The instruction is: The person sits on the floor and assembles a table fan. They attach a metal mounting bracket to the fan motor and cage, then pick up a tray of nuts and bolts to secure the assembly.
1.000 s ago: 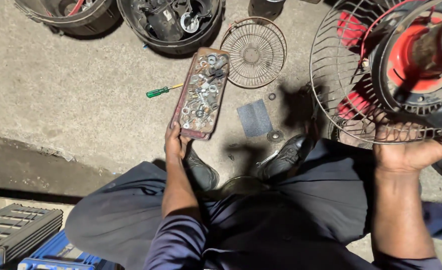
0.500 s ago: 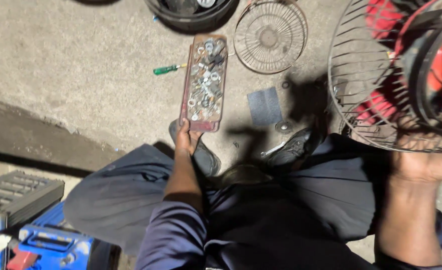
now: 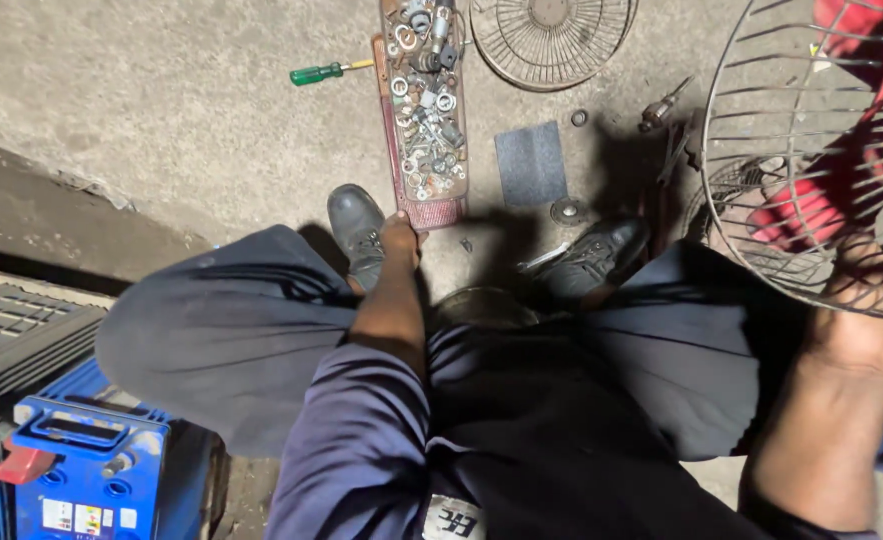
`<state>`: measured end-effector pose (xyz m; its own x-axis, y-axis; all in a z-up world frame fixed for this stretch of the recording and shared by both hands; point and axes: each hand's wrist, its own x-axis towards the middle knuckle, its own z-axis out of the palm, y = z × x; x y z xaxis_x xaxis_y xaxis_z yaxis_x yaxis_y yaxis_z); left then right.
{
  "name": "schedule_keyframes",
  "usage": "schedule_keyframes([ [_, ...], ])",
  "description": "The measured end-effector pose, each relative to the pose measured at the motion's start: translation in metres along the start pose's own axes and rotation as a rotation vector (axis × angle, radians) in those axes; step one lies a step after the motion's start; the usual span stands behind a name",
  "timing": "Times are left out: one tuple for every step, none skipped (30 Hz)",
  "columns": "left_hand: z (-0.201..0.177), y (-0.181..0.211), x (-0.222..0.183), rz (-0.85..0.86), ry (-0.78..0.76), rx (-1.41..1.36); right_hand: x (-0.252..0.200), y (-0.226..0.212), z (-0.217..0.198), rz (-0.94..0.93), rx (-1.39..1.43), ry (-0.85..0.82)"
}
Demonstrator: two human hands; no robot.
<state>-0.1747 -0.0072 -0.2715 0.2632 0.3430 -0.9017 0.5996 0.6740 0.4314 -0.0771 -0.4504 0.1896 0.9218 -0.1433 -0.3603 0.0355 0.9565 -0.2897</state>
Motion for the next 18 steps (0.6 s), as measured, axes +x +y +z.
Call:
schedule_keyframes([
  [0.002,0.003,0.002,-0.034,0.029,0.012,-0.001,-0.002,-0.002,-0.023,0.009,0.033],
  [0.000,0.005,0.001,-0.058,0.060,0.042,-0.002,-0.006,-0.008,-0.046,0.019,0.068],
  [-0.002,0.006,-0.001,-0.038,0.094,0.127,-0.003,-0.014,-0.018,-0.068,0.028,0.102],
  [0.000,0.011,-0.003,-0.002,0.138,0.240,-0.004,-0.023,-0.029,-0.070,0.012,0.096],
  [0.001,0.017,-0.009,0.033,0.180,0.362,-0.007,-0.033,-0.043,-0.071,-0.004,0.089],
  [0.004,0.022,-0.021,0.126,0.239,0.594,-0.009,-0.044,-0.057,-0.076,-0.025,0.096],
  [0.008,0.026,-0.035,0.217,0.316,0.846,-0.011,-0.054,-0.069,-0.082,-0.046,0.103],
  [0.013,0.032,-0.048,0.302,0.400,1.037,-0.011,-0.061,-0.077,-0.093,-0.068,0.117],
  [0.019,0.036,-0.060,0.386,0.404,1.136,-0.011,-0.064,-0.079,-0.106,-0.055,0.128],
  [0.022,0.040,-0.069,0.464,0.394,1.215,-0.012,-0.062,-0.077,-0.116,-0.043,0.145],
  [0.026,0.043,-0.075,0.523,0.375,1.278,-0.019,-0.058,-0.069,-0.128,0.004,0.158],
  [0.032,0.044,-0.077,0.669,0.290,1.254,-0.023,-0.051,-0.058,-0.135,0.068,0.162],
  [0.041,0.044,-0.075,0.814,0.204,1.225,-0.026,-0.042,-0.045,-0.142,0.132,0.165],
  [0.047,0.043,-0.071,0.956,0.115,1.193,-0.029,-0.034,-0.033,-0.144,0.220,0.159],
  [0.055,0.040,-0.066,0.994,0.077,1.202,-0.032,-0.025,-0.021,-0.145,0.310,0.152],
  [0.068,0.038,-0.060,1.035,0.036,1.207,-0.035,-0.015,-0.009,-0.177,0.296,0.174],
  [0.081,0.036,-0.055,1.076,-0.004,1.211,-0.040,-0.007,0.001,-0.208,0.281,0.197],
  [0.090,0.033,-0.051,1.070,0.011,1.240,-0.041,-0.002,0.008,-0.228,0.263,0.203],
])
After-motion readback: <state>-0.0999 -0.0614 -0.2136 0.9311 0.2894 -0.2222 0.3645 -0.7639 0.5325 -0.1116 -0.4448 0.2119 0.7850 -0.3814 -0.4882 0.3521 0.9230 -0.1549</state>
